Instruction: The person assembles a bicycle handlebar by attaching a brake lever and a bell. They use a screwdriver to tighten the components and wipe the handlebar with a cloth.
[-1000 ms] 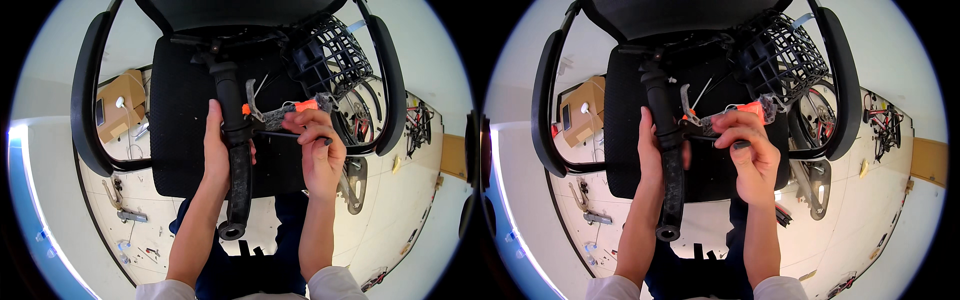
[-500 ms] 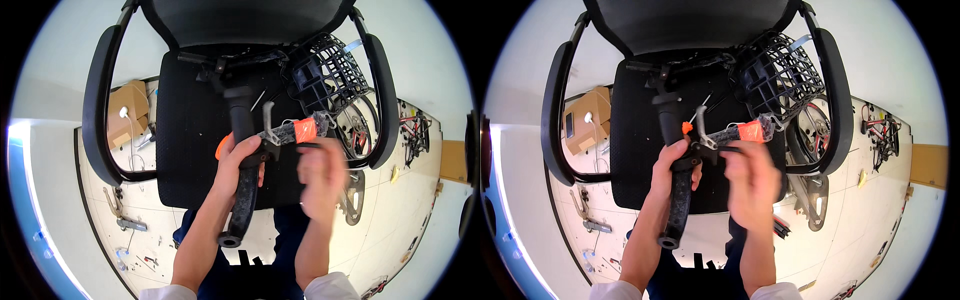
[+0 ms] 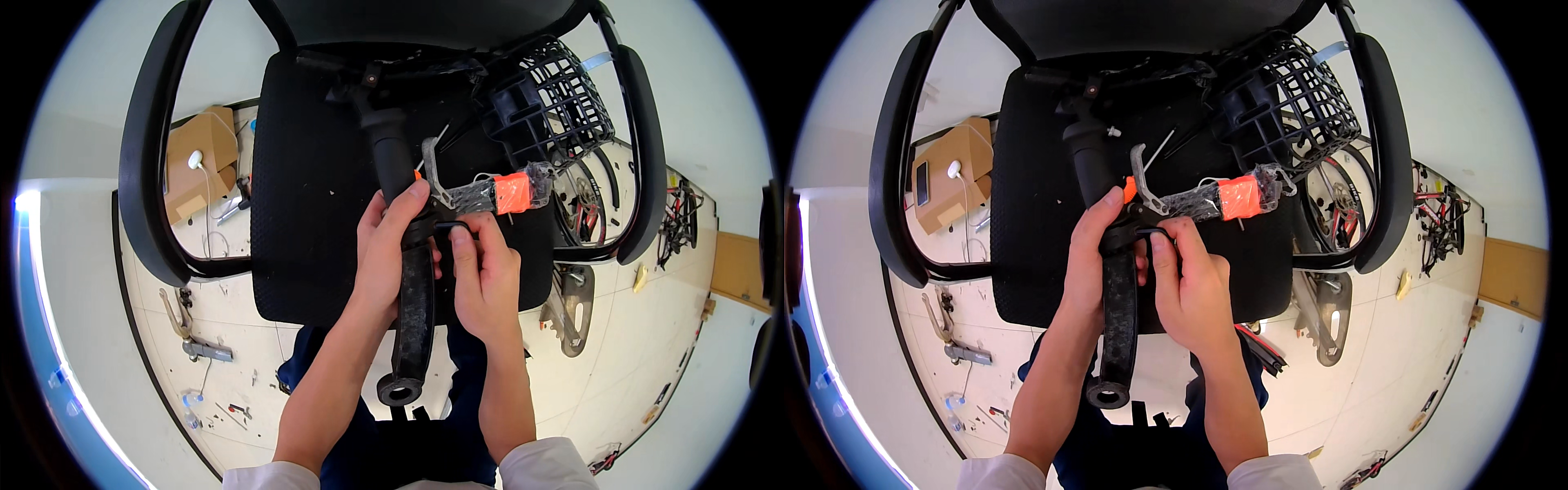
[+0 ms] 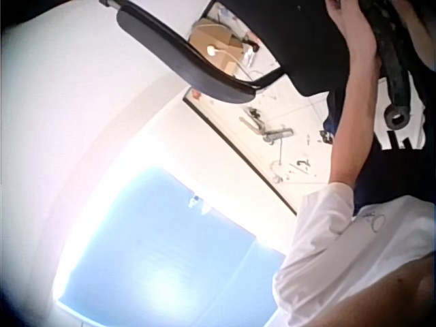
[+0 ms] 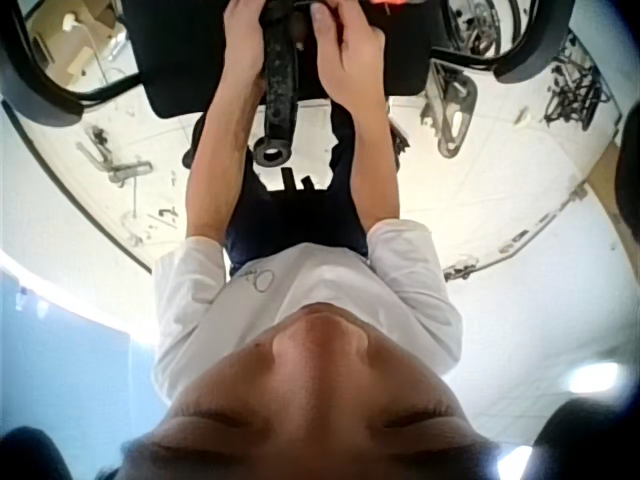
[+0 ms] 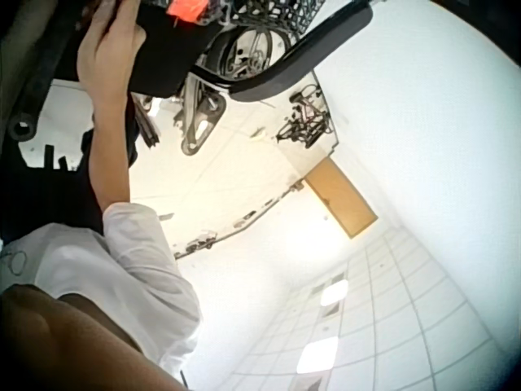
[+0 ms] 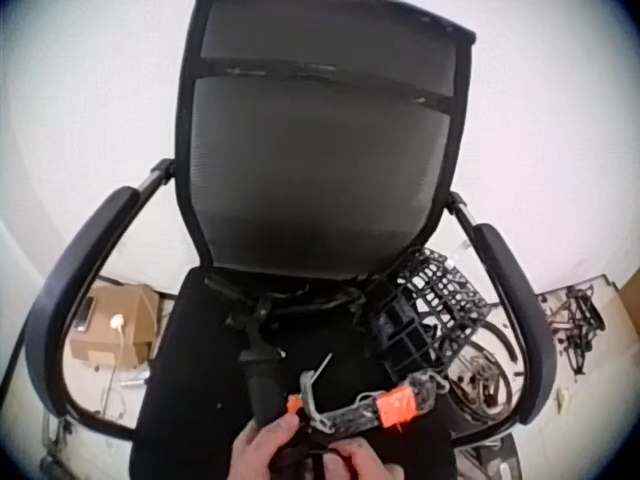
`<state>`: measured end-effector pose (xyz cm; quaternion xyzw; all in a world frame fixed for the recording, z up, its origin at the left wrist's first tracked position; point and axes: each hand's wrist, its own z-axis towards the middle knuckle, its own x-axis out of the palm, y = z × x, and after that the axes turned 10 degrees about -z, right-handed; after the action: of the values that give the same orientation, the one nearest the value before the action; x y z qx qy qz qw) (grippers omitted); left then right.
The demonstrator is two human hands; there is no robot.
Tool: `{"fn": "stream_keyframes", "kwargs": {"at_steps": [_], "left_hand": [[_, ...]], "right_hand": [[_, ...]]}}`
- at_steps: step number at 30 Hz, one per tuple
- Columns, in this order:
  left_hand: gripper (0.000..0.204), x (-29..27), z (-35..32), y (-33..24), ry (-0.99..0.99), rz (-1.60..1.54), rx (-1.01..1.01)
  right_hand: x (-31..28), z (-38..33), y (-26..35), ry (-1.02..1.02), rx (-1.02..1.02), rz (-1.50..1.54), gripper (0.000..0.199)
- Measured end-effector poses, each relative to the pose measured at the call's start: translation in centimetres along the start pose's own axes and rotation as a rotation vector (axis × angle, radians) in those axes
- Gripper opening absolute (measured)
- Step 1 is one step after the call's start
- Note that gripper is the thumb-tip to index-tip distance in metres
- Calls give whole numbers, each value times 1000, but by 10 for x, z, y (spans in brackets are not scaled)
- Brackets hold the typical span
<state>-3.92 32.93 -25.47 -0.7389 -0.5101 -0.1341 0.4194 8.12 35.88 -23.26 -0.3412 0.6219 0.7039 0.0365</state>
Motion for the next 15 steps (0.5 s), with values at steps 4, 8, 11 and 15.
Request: {"fn": "stream_keyframes", "kwargs": {"at_steps": [4, 8, 11, 15], "left_hand": [[41, 4, -1, 1, -67, -20, 34], [36, 8, -3, 5, -139, 80, 189], [36, 7, -4, 4, -120, 88, 194], [40, 7, -4, -3, -76, 57, 139]], "right_hand": [[6, -1, 4, -45, -2, -170, 5], [11, -2, 2, -23, 37, -177, 6], [9, -1, 2, 27, 80, -119, 8], [4, 0, 6, 116, 125, -168, 13]]}}
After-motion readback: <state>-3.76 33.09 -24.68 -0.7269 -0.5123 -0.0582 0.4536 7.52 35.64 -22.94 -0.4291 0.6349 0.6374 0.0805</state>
